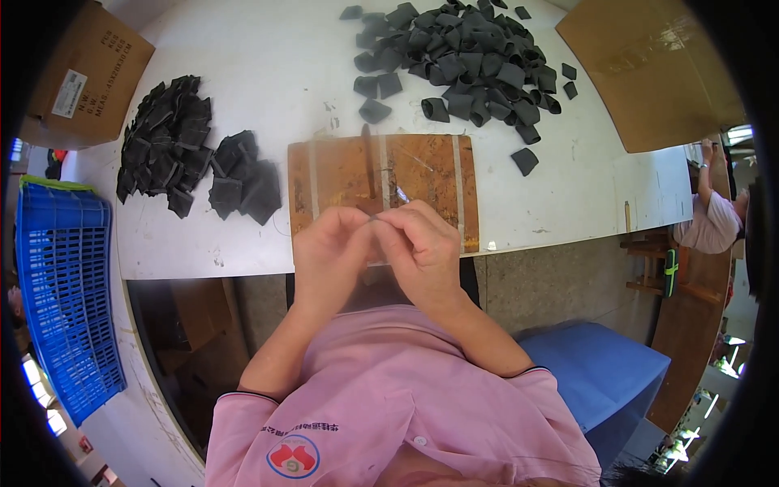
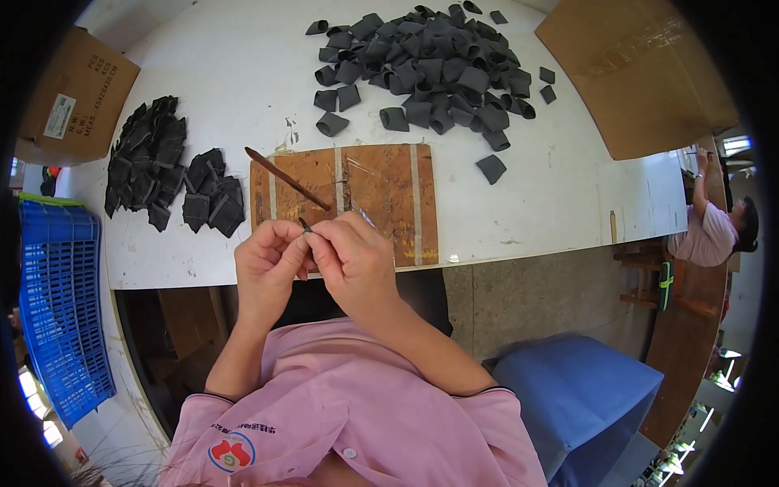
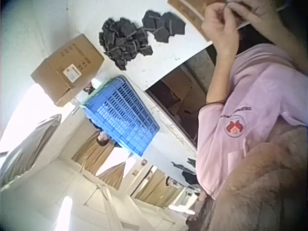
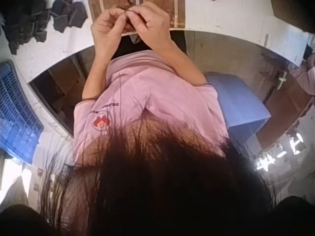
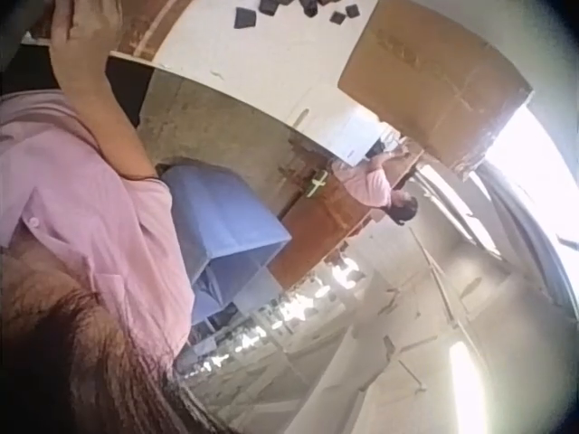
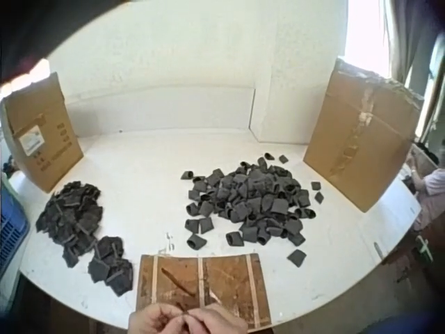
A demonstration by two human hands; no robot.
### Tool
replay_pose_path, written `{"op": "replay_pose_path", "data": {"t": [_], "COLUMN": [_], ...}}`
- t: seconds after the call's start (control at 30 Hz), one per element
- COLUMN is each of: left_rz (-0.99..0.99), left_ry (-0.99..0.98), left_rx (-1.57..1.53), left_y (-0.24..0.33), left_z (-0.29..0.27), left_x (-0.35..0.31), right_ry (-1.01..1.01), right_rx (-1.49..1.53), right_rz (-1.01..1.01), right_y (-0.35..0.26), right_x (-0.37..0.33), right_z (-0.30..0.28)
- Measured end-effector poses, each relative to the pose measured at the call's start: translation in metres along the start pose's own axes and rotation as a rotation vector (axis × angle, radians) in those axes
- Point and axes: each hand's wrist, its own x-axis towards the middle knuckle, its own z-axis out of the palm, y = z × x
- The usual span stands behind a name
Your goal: Sort and inspect small black industrial components on a workbench.
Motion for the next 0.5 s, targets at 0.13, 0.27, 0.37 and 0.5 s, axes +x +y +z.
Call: {"op": "replay_pose_path", "data": {"t": [0.13,0.27,0.37,0.5], "left_rz": [0.663,-0.119,-0.31,0.08], "left_ry": [0.306,0.133,-0.176,0.073], "left_rx": [0.538,-0.503,-0.883,-0.115], "left_y": [-0.023,0.005,0.023,0.012], "left_z": [0.009,0.012,0.004,0.003], "left_x": [0.005,0.008,0.002,0.001], "right_ry": [0.072,0.137,0.133,-0.233], "right_rx": [-0.304,-0.397,0.024,1.173], "right_rz": [-0.191,-0.165,0.126,0.755], "right_y": [-0.002,0.005,-0.001,0.006], "right_x": [0.003,0.002,0.006,0.008], "right_z": [0.006,0.006,-0.006,-0.013]}}
